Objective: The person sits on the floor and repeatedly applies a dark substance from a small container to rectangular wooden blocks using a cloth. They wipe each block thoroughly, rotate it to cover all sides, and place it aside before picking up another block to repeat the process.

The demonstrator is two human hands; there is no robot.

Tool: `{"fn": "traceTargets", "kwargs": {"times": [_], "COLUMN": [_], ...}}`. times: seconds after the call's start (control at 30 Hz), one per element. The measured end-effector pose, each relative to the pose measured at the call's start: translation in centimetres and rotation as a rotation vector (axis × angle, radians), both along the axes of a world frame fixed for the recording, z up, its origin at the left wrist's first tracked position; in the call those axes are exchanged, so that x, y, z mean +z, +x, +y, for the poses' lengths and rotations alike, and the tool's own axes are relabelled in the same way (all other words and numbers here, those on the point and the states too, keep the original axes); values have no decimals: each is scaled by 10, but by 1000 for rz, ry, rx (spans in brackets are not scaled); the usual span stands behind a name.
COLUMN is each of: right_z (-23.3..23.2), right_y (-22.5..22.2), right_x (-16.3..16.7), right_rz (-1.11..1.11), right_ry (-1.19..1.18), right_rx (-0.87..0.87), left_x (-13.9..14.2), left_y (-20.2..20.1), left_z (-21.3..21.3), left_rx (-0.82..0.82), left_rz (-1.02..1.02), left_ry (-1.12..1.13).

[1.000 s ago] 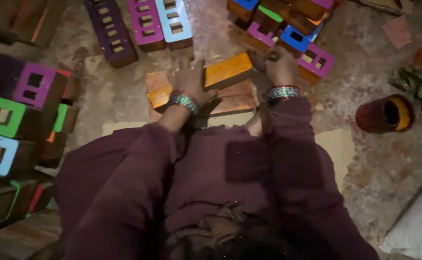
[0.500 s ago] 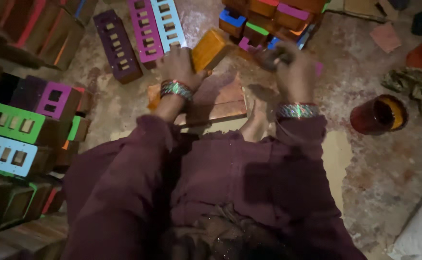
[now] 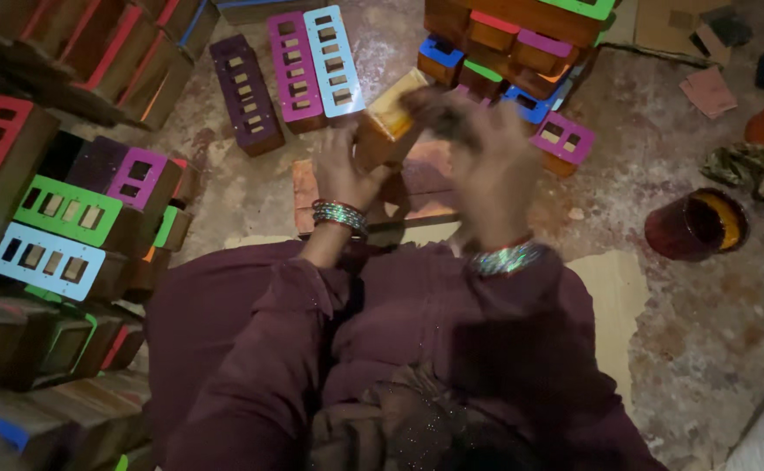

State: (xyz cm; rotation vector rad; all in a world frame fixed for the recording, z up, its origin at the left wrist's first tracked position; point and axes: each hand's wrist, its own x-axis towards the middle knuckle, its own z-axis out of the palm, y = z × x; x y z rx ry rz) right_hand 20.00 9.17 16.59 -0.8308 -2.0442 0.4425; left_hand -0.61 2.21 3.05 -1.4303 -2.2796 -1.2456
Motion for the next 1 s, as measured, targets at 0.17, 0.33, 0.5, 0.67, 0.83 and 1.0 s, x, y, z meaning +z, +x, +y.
{"fn": "traceTargets", "kwargs": {"times": [0.17, 0.33, 0.5, 0.67, 0.83, 1.0], "right_z": [14, -27, 8, -16, -42, 30], "right_y": [16, -1, 4, 9, -13, 5], "right_x": [-3, -19, -6, -11, -28, -31], "right_rz": [86, -32, 26, 72, -41, 146], "right_ry": [26, 120, 13, 47, 144, 1], "right_rx": [-81, 143, -55, 44, 60, 11], "left_x": [0, -3, -5, -21, -28, -14], "left_y": [12, 17, 13, 14, 16, 28], "left_z": [-4, -6, -7, -4, -6, -12], "left_rx": [-4, 54, 44, 58, 51, 11], "left_rz": [55, 20, 3, 12, 91, -29], "left_ry": [33, -72, -49, -60, -81, -39]}}
